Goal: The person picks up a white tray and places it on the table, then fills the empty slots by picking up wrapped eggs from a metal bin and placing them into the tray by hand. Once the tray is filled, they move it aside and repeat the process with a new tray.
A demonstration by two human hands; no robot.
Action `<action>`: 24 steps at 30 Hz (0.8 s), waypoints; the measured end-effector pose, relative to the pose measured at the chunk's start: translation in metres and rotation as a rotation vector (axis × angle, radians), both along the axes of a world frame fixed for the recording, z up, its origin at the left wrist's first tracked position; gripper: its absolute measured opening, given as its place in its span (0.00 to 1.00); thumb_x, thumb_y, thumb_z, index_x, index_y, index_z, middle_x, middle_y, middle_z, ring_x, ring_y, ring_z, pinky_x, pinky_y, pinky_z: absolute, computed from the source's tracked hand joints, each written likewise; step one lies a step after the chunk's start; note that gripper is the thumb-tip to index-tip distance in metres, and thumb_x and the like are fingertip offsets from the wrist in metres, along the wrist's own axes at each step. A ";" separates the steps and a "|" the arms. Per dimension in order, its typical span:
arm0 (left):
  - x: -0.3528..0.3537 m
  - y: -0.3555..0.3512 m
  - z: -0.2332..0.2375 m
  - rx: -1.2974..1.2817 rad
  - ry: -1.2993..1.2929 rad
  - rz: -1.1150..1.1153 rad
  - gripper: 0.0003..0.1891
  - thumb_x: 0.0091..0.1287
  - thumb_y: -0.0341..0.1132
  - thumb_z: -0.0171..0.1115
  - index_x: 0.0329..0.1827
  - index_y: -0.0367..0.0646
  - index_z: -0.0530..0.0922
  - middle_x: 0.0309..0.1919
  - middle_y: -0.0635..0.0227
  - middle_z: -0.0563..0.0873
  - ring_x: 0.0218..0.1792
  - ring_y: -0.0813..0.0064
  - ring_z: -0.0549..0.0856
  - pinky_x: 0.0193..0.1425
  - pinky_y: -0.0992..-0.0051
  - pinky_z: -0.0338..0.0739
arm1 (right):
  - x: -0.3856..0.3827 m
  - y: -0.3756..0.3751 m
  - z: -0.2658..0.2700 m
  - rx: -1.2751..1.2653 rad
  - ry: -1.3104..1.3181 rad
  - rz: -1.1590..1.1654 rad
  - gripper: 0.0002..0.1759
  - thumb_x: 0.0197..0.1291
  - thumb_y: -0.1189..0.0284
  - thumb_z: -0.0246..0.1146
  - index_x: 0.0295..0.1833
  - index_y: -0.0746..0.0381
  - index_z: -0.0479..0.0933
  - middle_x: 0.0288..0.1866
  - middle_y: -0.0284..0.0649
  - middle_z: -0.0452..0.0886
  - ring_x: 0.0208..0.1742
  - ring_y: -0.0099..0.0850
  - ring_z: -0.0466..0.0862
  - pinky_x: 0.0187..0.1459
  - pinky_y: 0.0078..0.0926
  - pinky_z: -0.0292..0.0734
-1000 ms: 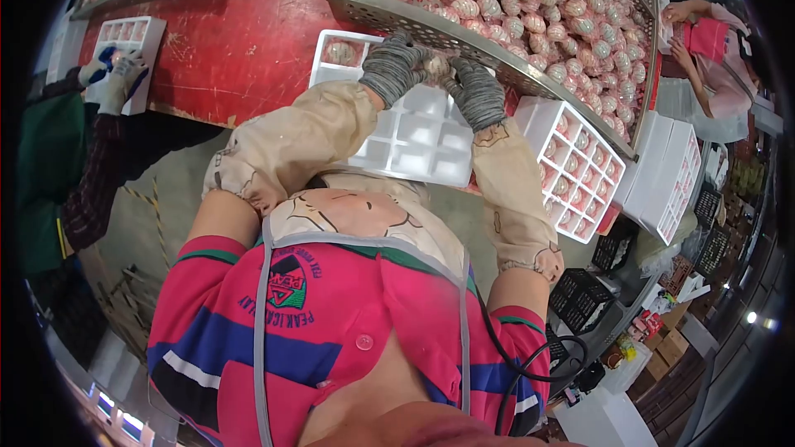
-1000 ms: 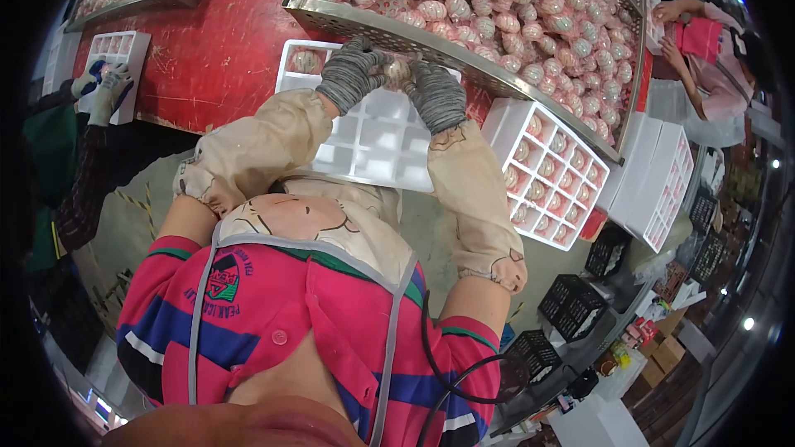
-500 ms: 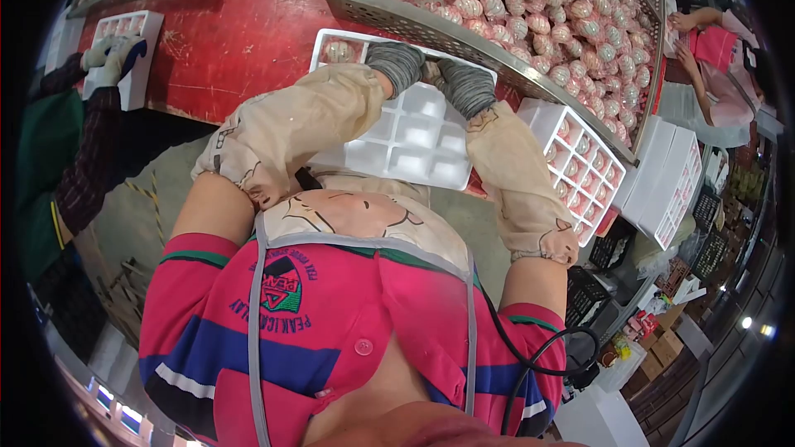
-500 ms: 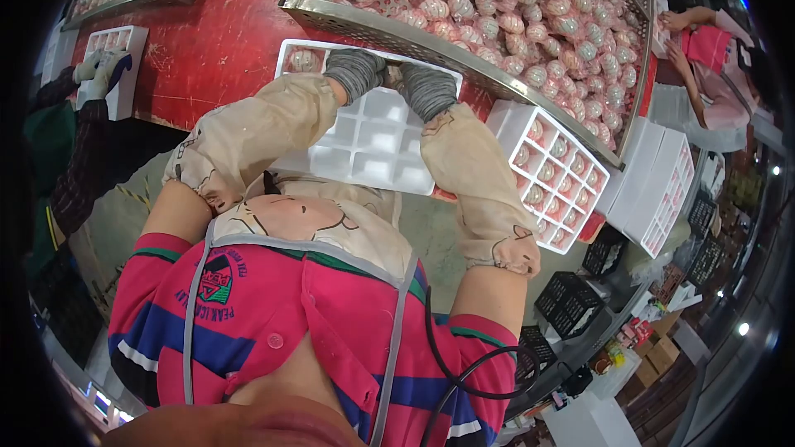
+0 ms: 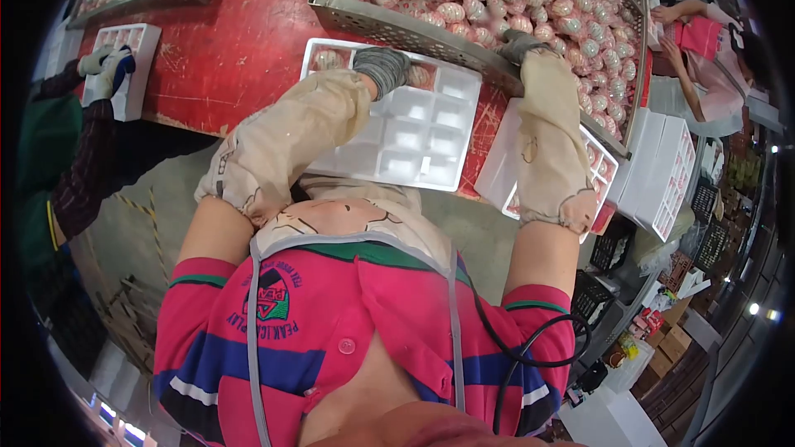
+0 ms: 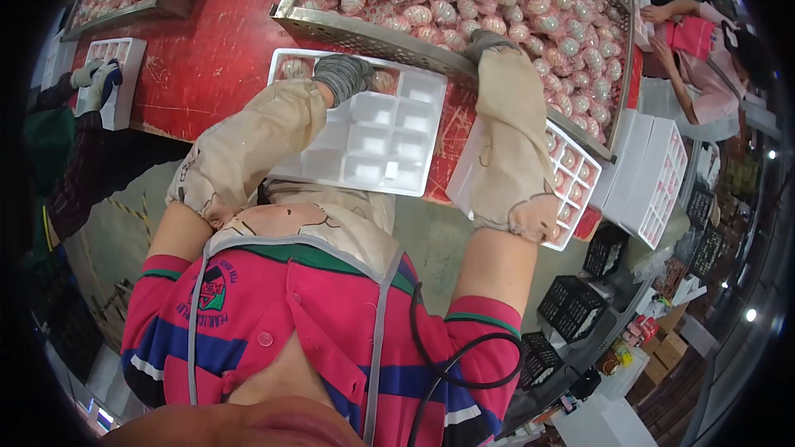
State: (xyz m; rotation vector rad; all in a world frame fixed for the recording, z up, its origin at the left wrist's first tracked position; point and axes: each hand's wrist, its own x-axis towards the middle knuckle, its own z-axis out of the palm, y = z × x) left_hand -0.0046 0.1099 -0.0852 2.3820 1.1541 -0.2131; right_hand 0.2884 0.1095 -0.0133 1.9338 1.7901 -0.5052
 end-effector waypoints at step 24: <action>-0.018 0.000 -0.039 0.111 -0.190 -0.266 0.21 0.68 0.49 0.46 0.53 0.47 0.79 0.49 0.57 0.83 0.50 0.57 0.81 0.55 0.60 0.73 | -0.016 -0.072 0.002 1.057 0.612 -0.694 0.15 0.58 0.60 0.55 0.42 0.61 0.76 0.38 0.51 0.79 0.44 0.47 0.79 0.47 0.43 0.74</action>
